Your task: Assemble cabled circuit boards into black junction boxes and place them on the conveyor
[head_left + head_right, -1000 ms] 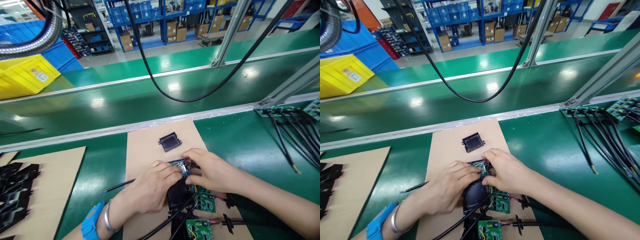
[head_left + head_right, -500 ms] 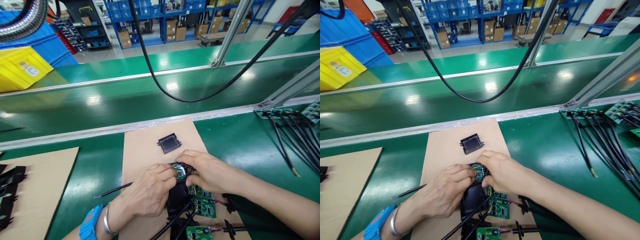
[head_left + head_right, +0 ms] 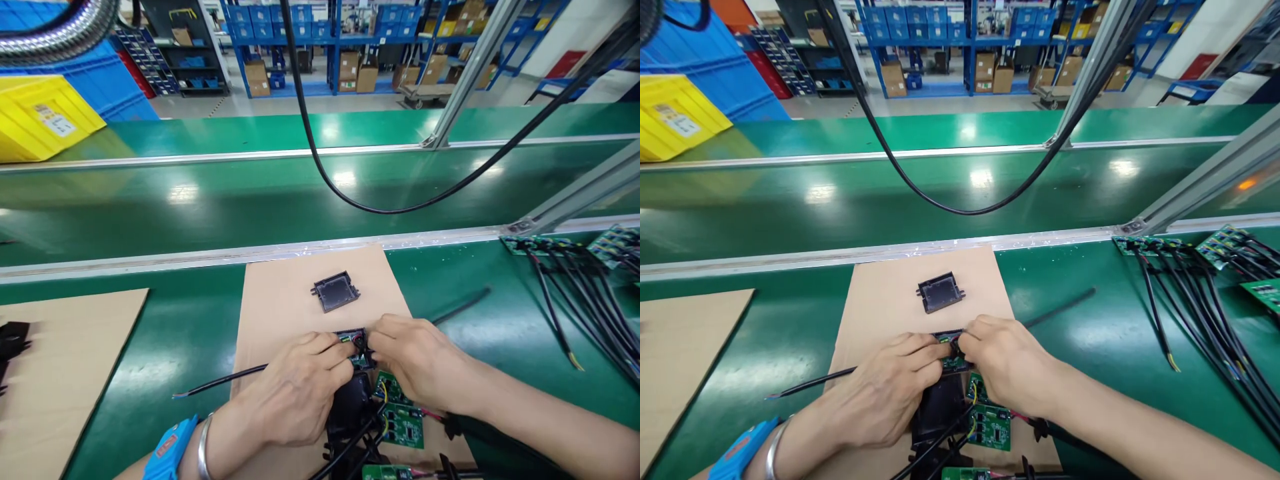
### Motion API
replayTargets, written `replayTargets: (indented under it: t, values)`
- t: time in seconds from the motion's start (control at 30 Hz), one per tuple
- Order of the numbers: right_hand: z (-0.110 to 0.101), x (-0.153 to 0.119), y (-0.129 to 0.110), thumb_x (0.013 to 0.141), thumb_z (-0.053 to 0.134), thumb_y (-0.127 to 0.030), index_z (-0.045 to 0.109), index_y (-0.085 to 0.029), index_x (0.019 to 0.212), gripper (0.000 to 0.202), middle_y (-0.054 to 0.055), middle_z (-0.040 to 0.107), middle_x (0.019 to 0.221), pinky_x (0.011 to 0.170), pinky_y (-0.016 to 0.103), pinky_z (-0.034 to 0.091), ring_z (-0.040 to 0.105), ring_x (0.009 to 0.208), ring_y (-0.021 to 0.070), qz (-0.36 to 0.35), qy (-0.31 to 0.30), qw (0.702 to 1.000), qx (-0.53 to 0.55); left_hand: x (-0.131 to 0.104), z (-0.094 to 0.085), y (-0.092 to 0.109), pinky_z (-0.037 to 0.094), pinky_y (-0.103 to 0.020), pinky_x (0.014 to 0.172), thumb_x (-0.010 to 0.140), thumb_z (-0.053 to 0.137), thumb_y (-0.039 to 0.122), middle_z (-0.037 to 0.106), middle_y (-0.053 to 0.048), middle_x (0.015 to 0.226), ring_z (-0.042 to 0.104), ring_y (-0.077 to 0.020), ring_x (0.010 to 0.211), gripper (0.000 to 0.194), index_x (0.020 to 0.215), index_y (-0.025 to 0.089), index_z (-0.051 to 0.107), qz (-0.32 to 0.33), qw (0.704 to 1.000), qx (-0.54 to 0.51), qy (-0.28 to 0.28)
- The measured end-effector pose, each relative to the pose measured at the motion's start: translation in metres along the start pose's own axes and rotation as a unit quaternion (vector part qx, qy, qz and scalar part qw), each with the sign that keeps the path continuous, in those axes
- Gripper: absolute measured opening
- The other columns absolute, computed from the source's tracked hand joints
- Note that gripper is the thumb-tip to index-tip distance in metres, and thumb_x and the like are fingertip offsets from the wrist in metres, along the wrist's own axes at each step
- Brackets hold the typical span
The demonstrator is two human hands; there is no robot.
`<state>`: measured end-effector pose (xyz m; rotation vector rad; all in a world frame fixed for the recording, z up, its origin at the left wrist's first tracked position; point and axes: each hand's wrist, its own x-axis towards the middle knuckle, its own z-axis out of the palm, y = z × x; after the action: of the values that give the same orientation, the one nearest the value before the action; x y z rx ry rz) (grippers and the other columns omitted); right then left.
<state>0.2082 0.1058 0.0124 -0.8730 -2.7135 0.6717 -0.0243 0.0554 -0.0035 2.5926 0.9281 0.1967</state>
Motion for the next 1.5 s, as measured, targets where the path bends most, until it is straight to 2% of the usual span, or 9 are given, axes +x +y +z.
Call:
replayTargets:
  t: [0.07,0.17,0.43,0.67,0.93,1.1,1.23,1.37,1.5]
  values:
    - [0.006,-0.002,0.005,0.09,0.037,-0.005,0.049,-0.018,0.073,0.024,0.003,0.052,0.074,0.06,0.031,0.029,0.04,0.067,0.0155,-0.072,0.02,0.994,-0.076,0.0,0.0,0.0,0.046,-0.039,0.093,0.083,0.045,0.012,0.057,-0.006,0.129,0.055,-0.0224,0.104,0.015,0.095,0.017,0.053,0.0,1.0,0.005,-0.002]
    - [0.012,-0.007,0.014,0.095,0.036,-0.006,0.051,-0.017,0.076,0.027,0.002,0.052,0.076,0.062,0.032,0.028,0.039,0.069,0.0163,-0.113,0.037,0.984,-0.136,0.001,0.001,-0.001,0.046,-0.038,0.091,0.083,0.045,0.012,0.059,-0.007,0.123,0.055,-0.0224,0.102,0.013,0.093,0.018,0.052,0.007,1.0,0.017,-0.002]
    - [0.004,-0.002,0.016,0.101,0.037,-0.012,0.057,-0.016,0.078,0.031,0.002,0.055,0.075,0.064,0.032,0.028,0.04,0.07,0.0163,-0.201,0.036,0.967,-0.155,0.002,0.0,-0.001,0.047,-0.037,0.082,0.084,0.05,0.015,0.062,-0.008,0.114,0.055,-0.0218,0.094,0.007,0.09,0.016,0.054,0.03,0.998,0.052,0.005]
    - [0.003,-0.006,0.014,0.099,0.032,-0.01,0.058,-0.017,0.075,0.036,0.004,0.057,0.074,0.064,0.034,0.029,0.042,0.069,0.0183,-0.176,0.021,0.962,-0.208,0.001,-0.001,-0.001,0.047,-0.04,0.088,0.082,0.052,0.015,0.062,-0.009,0.114,0.054,-0.0245,0.1,0.011,0.092,0.017,0.056,0.031,0.998,0.048,0.014]
    - [0.016,-0.009,-0.006,0.087,0.043,-0.008,0.059,-0.017,0.078,0.021,0.007,0.053,0.07,0.055,0.036,0.026,0.043,0.064,0.0216,-0.181,-0.043,0.928,-0.322,-0.002,0.0,0.001,0.047,-0.041,0.091,0.082,0.049,0.011,0.061,-0.005,0.124,0.054,-0.0252,0.105,0.016,0.094,0.016,0.057,0.027,0.999,0.037,0.003]
    - [0.006,-0.007,0.004,0.089,0.043,-0.007,0.059,-0.017,0.081,0.02,0.006,0.057,0.079,0.064,0.033,0.039,0.048,0.072,0.0192,-0.078,-0.037,0.988,-0.131,-0.004,-0.002,0.003,0.044,-0.041,0.097,0.083,0.047,0.012,0.056,-0.004,0.136,0.053,-0.025,0.115,0.028,0.11,0.017,0.056,-0.004,1.0,0.003,0.004]
    - [0.004,-0.004,0.012,0.09,0.045,-0.009,0.06,-0.015,0.088,0.016,0.006,0.059,0.086,0.077,0.035,0.043,0.05,0.081,0.0198,0.012,-0.024,0.999,-0.019,-0.005,-0.001,0.006,0.04,-0.044,0.103,0.076,0.048,0.011,0.053,-0.007,0.14,0.05,-0.0267,0.124,0.055,0.132,0.016,0.046,-0.001,1.0,0.008,0.016]
    - [0.01,-0.002,0.013,0.086,0.043,-0.005,0.056,-0.015,0.081,0.017,0.006,0.056,0.082,0.07,0.031,0.042,0.048,0.078,0.0186,0.006,-0.016,0.999,0.038,-0.007,0.004,0.012,0.041,-0.046,0.104,0.074,0.046,0.012,0.049,-0.018,0.143,0.048,-0.03,0.129,0.074,0.146,0.004,0.027,0.007,0.999,0.04,0.014]
    - [0.014,0.0,0.016,0.083,0.041,-0.001,0.052,-0.017,0.072,0.021,0.005,0.053,0.077,0.066,0.029,0.039,0.044,0.073,0.017,-0.044,0.002,0.997,0.061,-0.005,0.01,0.02,0.044,-0.049,0.101,0.078,0.045,0.014,0.05,-0.026,0.138,0.048,-0.0349,0.127,0.075,0.147,-0.001,0.021,-0.018,0.998,0.053,0.006]
